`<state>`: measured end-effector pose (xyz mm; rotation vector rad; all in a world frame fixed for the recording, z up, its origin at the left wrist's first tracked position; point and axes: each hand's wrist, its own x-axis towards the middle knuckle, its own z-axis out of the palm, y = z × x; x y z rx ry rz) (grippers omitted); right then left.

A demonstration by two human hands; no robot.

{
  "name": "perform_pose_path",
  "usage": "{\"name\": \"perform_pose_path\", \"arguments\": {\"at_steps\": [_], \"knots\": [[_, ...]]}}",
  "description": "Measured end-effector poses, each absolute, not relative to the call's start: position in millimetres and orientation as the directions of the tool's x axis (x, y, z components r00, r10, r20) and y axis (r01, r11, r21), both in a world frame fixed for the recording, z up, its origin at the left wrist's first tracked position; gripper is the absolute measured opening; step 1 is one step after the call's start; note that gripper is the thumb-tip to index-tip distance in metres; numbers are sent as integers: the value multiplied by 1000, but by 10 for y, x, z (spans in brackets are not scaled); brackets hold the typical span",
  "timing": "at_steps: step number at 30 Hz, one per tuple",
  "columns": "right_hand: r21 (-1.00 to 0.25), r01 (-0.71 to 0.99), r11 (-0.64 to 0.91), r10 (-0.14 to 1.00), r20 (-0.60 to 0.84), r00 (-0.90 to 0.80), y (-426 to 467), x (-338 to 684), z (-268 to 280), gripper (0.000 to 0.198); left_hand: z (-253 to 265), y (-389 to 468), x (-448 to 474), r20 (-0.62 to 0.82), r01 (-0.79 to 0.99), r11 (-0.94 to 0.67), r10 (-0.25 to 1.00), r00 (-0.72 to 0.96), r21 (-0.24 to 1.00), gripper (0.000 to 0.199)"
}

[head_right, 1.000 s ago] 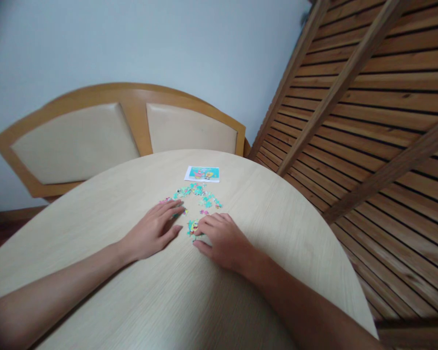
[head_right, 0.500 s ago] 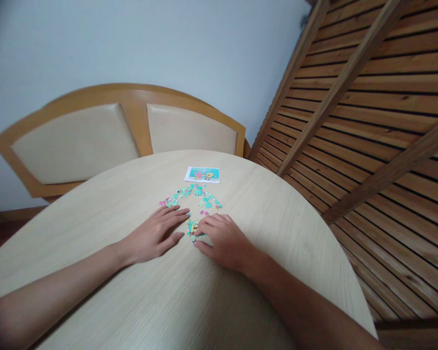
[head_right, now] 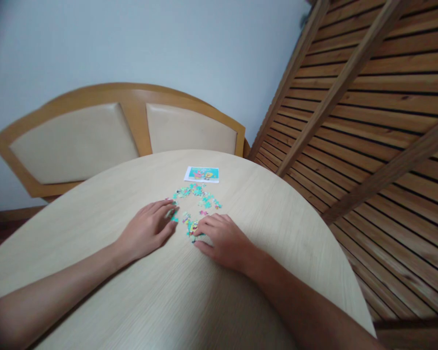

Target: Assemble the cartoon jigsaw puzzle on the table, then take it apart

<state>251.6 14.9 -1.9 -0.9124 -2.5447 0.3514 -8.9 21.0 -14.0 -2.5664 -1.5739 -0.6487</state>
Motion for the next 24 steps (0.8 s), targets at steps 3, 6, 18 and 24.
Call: {"name": "perform_pose_path", "arguments": {"at_steps": [3, 6, 18, 24], "knots": [[-368, 546, 753, 651, 291, -701, 154, 2521, -12, 16, -120, 293, -194, 377, 897, -412, 866, 329, 161, 40], [-368, 547, 752, 651, 287, -703, 159, 2524, -11, 15, -128, 391, -299, 322, 912, -376, 894, 312, 161, 39], [-368, 564, 739, 663, 254, -704, 148, 2542, 41, 15, -236, 471, -381, 350, 907, -401, 874, 337, 129, 45], [-379, 515, 769, 621, 252, -742, 170, 2563, 52, 17, -138, 386, -274, 391, 816, -541, 809, 439, 205, 34]]}}
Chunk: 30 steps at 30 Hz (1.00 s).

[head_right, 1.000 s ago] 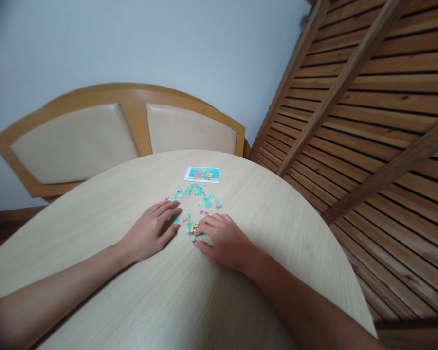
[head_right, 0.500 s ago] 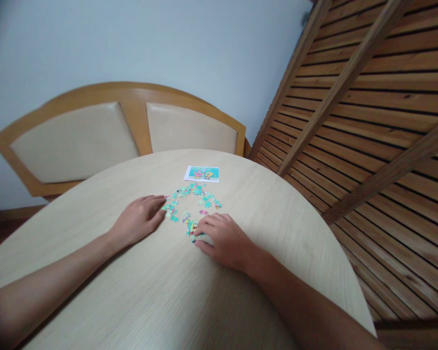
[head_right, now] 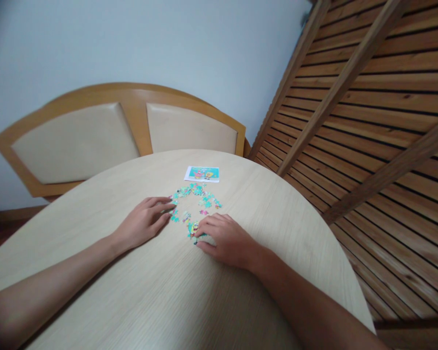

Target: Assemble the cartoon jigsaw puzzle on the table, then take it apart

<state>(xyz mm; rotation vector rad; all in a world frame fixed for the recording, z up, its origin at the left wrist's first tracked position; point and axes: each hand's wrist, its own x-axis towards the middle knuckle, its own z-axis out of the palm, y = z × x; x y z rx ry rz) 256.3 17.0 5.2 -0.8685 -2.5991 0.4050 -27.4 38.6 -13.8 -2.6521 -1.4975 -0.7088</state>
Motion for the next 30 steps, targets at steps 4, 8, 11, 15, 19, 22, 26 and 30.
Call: {"name": "perform_pose_path", "arguments": {"at_steps": [4, 8, 11, 15, 19, 22, 26, 30], "knots": [[-351, 612, 709, 702, 258, -664, 214, 2598, 60, 23, -101, 324, -214, 388, 797, -565, 797, 463, 212, 30], [-317, 800, 510, 858, 251, -448, 323, 2726, 37, 35, -95, 320, -231, 363, 838, -509, 831, 420, 195, 27], [-300, 854, 425, 899, 253, -359, 403, 2826, 8, 37, -92, 336, -262, 359, 875, -449, 858, 367, 180, 27], [-292, 857, 425, 900, 238, -365, 443, 2882, -27, 37, -79, 317, -249, 389, 848, -492, 833, 393, 198, 26], [-283, 876, 391, 914, 226, -335, 454, 2898, -63, 35, -46, 227, -149, 391, 698, -678, 721, 572, 228, 30], [-283, 876, 391, 913, 243, -329, 466, 2891, -94, 35, -23, 166, -80, 338, 612, -751, 659, 672, 247, 31], [-278, 863, 423, 902, 222, -371, 467, 2837, -122, 39, -12, 147, -58, 305, 574, -773, 634, 710, 271, 30], [-296, 856, 423, 903, 216, -371, 455, 2798, -107, 37, -16, 157, -67, 299, 593, -765, 644, 704, 249, 29]]}}
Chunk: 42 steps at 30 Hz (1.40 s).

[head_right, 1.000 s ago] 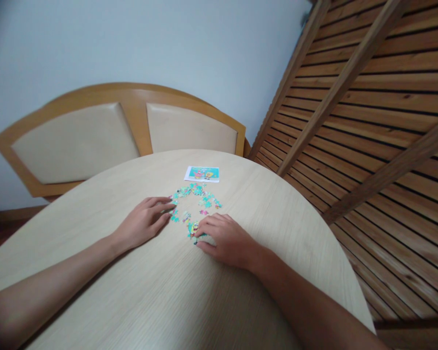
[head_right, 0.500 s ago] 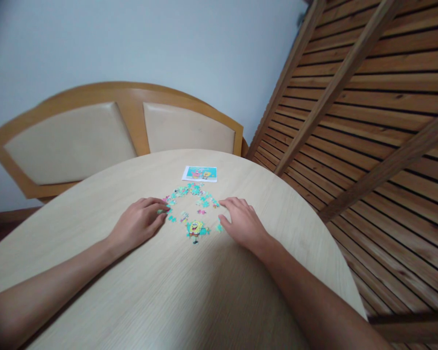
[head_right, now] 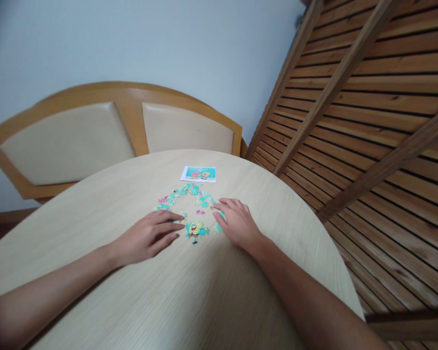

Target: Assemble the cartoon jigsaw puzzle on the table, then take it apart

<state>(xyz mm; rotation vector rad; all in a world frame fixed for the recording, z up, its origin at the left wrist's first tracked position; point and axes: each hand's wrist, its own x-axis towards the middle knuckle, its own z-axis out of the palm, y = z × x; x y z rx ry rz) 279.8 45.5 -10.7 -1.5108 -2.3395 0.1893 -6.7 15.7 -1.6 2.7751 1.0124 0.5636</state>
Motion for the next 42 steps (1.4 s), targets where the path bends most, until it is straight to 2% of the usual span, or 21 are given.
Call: {"name": "perform_pose_path", "arguments": {"at_steps": [6, 13, 18, 24, 29, 34, 42], "knots": [[-342, 826, 449, 890, 247, -382, 462, 2782, -90, 31, -26, 161, -60, 320, 593, -761, 648, 691, 262, 29], [-310, 770, 558, 830, 226, -511, 465, 2713, -152, 45, -38, 177, -46, 282, 559, -785, 618, 734, 268, 34], [-294, 775, 559, 828, 237, -508, 536, 2577, -112, 50, -37, 188, -31, 284, 554, -788, 614, 736, 269, 34], [-274, 815, 511, 859, 128, -496, 787, 2283, -12, 63, -26, 194, -40, 301, 539, -795, 605, 737, 279, 32], [-251, 761, 598, 798, 100, -594, 716, 2152, 6, 58, -56, 199, -46, 333, 606, -744, 668, 666, 280, 32], [-287, 696, 658, 744, 105, -660, 595, 2175, 22, 54, -96, 208, -26, 345, 666, -684, 727, 594, 297, 26], [-222, 799, 560, 828, 116, -548, 828, 2253, -24, 56, -133, 229, -36, 263, 672, -705, 708, 655, 227, 44]]}}
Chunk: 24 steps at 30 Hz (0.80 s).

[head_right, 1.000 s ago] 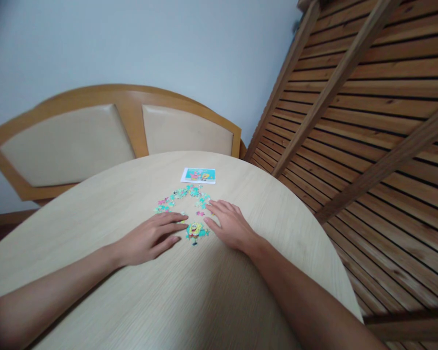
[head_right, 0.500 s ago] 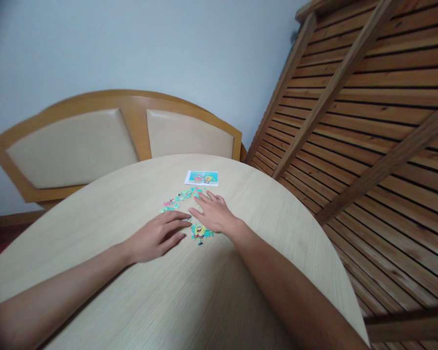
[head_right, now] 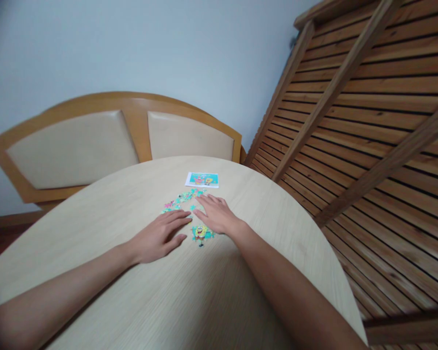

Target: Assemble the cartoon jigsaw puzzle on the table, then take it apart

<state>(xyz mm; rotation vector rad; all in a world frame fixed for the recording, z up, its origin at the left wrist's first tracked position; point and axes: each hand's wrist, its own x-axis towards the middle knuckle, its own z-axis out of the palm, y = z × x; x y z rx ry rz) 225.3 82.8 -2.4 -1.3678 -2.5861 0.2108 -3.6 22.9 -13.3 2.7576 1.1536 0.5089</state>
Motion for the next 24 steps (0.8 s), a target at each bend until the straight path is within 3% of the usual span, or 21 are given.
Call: {"name": "perform_pose_path", "arguments": {"at_steps": [6, 15, 24], "knots": [[-170, 876, 451, 889, 170, -425, 860, 2247, 25, 48, -159, 235, -37, 280, 676, -697, 716, 640, 239, 45], [-150, 795, 588, 809, 120, -576, 1005, 1908, 26, 46, -167, 252, -62, 339, 665, -693, 718, 608, 278, 36], [-115, 805, 583, 805, 216, -552, 815, 2090, 90, 35, -130, 223, -6, 331, 714, -645, 760, 559, 274, 32]]}}
